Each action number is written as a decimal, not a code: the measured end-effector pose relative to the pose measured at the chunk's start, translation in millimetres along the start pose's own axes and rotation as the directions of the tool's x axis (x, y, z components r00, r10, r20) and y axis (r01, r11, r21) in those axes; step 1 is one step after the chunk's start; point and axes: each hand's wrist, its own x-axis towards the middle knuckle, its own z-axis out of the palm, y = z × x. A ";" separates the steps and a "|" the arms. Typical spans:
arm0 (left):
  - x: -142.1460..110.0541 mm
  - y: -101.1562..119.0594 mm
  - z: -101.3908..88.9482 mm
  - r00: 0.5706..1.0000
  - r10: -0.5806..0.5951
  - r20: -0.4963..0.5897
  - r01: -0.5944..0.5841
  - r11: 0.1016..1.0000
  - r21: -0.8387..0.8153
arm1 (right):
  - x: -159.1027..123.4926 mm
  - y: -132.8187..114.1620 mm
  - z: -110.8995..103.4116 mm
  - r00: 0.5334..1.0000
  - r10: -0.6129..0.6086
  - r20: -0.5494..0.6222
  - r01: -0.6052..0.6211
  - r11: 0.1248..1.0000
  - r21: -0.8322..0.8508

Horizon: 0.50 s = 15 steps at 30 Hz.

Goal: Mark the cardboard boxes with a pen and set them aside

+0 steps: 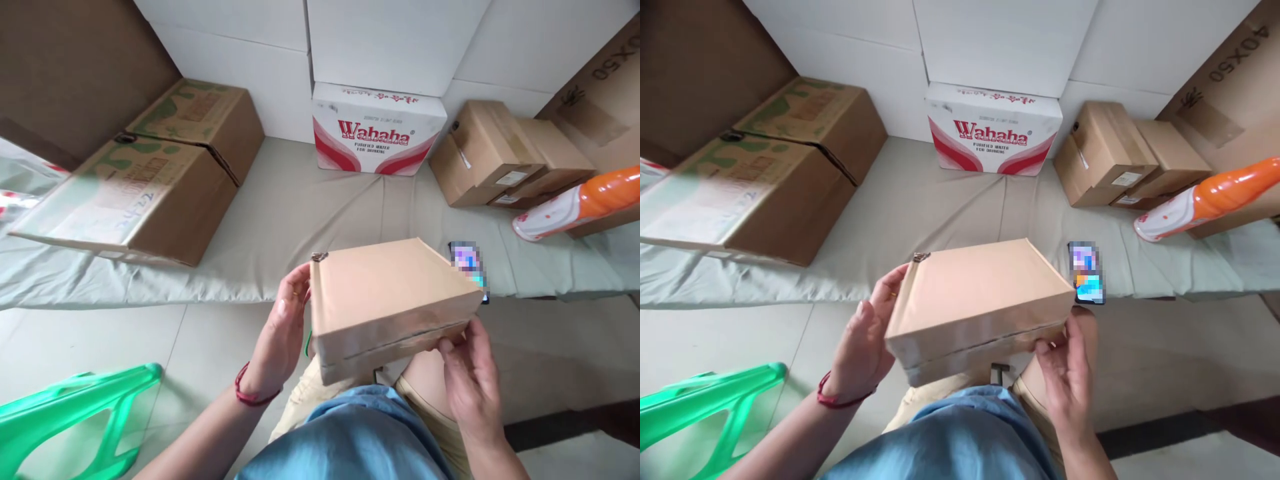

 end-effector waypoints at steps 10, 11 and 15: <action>-3.6 -49.7 -57.3 0.846 -0.528 -0.073 0.467 0.802 -0.372 | -15.5 -75.0 33.7 0.679 -0.582 0.447 0.730 0.598 -0.330; -5.8 -56.0 -61.0 0.842 -0.538 -0.052 0.481 0.790 -0.380 | -16.6 -78.3 36.0 0.655 -0.593 0.469 0.749 0.591 -0.299; -11.7 -73.8 -66.9 0.800 -0.595 0.070 0.574 0.727 -0.378 | -18.1 -80.3 37.1 0.614 -0.600 0.513 0.775 0.582 -0.246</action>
